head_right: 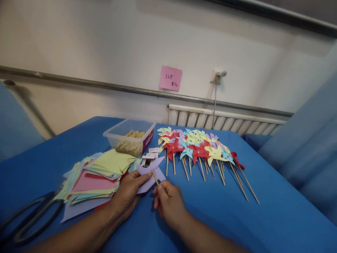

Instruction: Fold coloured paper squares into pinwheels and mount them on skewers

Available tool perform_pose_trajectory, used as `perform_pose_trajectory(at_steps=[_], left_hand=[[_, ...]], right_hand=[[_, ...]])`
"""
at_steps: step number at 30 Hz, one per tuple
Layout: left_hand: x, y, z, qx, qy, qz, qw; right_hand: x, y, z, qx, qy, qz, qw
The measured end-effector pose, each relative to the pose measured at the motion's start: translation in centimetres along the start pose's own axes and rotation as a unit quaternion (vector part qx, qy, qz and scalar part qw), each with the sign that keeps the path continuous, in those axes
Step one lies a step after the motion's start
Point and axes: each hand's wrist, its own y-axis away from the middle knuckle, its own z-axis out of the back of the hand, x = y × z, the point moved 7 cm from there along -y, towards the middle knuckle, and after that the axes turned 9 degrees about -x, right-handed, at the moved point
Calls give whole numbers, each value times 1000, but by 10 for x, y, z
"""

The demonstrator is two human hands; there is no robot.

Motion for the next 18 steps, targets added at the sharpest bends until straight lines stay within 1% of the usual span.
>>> perform_pose_trajectory(at_steps=[18], left_hand=[[1,2,-1,8,9,-6,1000]], right_hand=[[-4,-2,1,-6,15,7,1000]])
